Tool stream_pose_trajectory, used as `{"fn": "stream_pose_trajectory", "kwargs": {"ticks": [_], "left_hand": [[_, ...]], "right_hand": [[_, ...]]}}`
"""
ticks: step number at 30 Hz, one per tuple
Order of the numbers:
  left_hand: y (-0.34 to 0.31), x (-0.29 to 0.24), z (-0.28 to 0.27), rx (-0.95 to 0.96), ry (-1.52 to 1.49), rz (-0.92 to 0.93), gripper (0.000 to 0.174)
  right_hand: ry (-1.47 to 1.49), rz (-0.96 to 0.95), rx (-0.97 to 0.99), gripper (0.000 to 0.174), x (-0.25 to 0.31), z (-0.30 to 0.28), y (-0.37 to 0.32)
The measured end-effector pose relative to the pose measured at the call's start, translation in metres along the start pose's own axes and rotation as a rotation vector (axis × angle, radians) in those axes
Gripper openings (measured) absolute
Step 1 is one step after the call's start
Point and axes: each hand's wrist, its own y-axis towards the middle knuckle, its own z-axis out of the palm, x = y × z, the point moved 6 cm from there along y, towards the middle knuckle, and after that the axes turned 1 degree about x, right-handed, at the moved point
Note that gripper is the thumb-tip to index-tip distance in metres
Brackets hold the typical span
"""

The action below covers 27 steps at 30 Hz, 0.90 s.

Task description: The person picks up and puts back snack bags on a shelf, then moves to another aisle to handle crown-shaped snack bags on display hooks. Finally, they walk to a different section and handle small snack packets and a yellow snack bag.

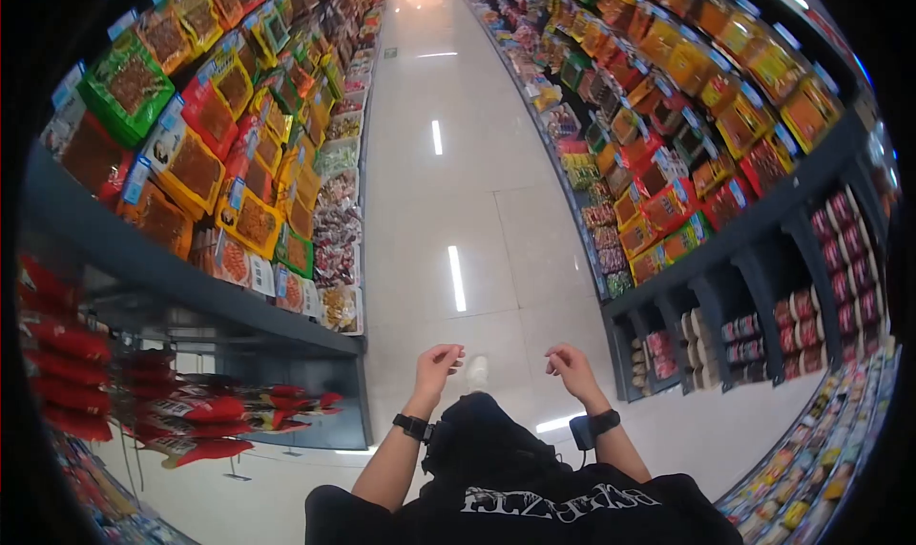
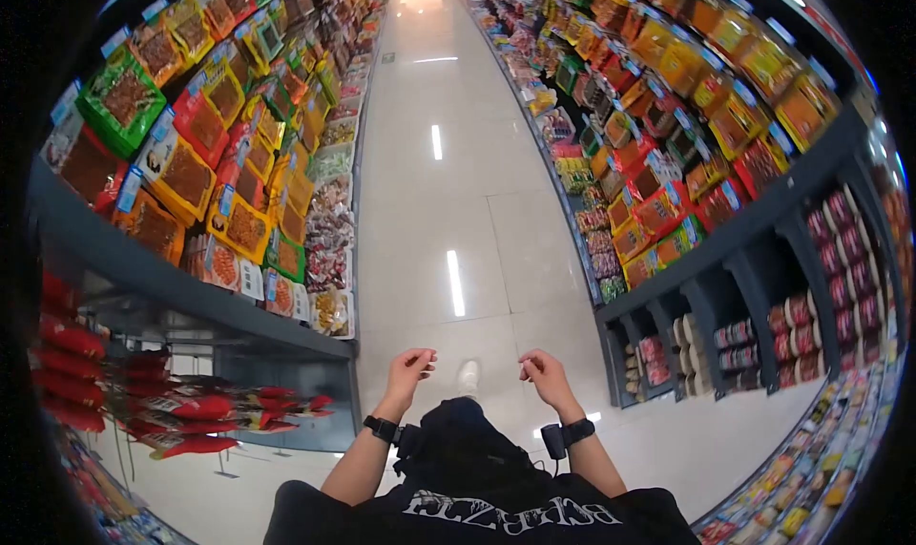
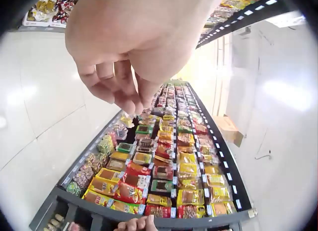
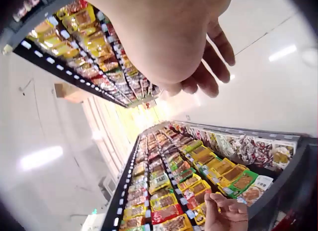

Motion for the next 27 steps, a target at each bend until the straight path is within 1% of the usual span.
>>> {"fn": "stream_pose_trajectory", "kwargs": {"ticks": [1, 2, 4, 5, 7, 10, 13, 15, 16, 18, 20, 21, 23, 24, 25, 26, 27], "left_hand": [[0.02, -0.001, 0.0, -0.005, -0.002, -0.017, 0.021], [0.038, -0.001, -0.002, -0.014, -0.001, -0.038, 0.021], [0.072, -0.019, -0.001, -0.049, -0.032, -0.037, 0.022], [0.086, -0.031, 0.001, -0.07, -0.065, -0.037, 0.021], [0.107, -0.041, -0.011, -0.123, -0.109, -0.047, 0.021], [0.137, -0.053, -0.031, -0.181, -0.181, 0.003, 0.021], [0.153, -0.07, -0.056, -0.257, -0.135, 0.034, 0.025], [0.161, -0.078, -0.075, -0.414, -0.199, 0.001, 0.028], [0.168, -0.081, -0.08, -0.442, -0.207, 0.006, 0.028], [0.181, -0.088, -0.089, -0.551, -0.27, -0.003, 0.034], [0.205, -0.092, -0.094, -0.6, -0.269, 0.001, 0.035], [0.216, -0.098, -0.092, -0.622, -0.263, -0.002, 0.036], [0.243, -0.117, -0.091, -0.686, -0.285, 0.023, 0.036], [0.258, -0.128, -0.09, -0.732, -0.307, 0.038, 0.036], [0.274, -0.138, -0.088, -0.738, -0.315, 0.047, 0.036], [0.285, -0.146, -0.09, -0.783, -0.298, 0.05, 0.037], [0.295, -0.156, -0.092, -0.832, -0.283, 0.047, 0.038]], "right_hand": [[0.008, 0.02, 0.051, 0.024, 0.007, 0.002, 0.02], [-0.009, 0.034, 0.072, 0.024, 0.008, -0.001, 0.039], [-0.039, 0.036, 0.069, 0.024, 0.005, -0.013, 0.086], [-0.046, 0.041, 0.099, 0.024, 0.004, -0.016, 0.111], [-0.056, 0.067, 0.11, 0.024, 0.006, -0.022, 0.157], [-0.076, 0.029, 0.175, 0.025, 0.027, -0.013, 0.229], [-0.05, 0.032, 0.238, 0.024, 0.057, 0.014, 0.295], [-0.042, 0.02, 0.299, 0.023, 0.069, 0.031, 0.346], [-0.076, 0.001, 0.351, 0.024, 0.069, 0.037, 0.372], [-0.109, -0.029, 0.428, 0.025, 0.074, 0.047, 0.428], [-0.151, -0.101, 0.479, 0.032, 0.085, 0.052, 0.484], [-0.151, -0.105, 0.499, 0.032, 0.093, 0.054, 0.509], [-0.244, -0.192, 0.467, 0.039, 0.121, 0.053, 0.564], [-0.248, -0.204, 0.475, 0.039, 0.134, 0.053, 0.587], [-0.277, -0.198, 0.492, 0.043, 0.144, 0.055, 0.609], [-0.305, -0.189, 0.509, 0.048, 0.152, 0.059, 0.629], [-0.31, -0.191, 0.52, 0.048, 0.163, 0.062, 0.646]]}}
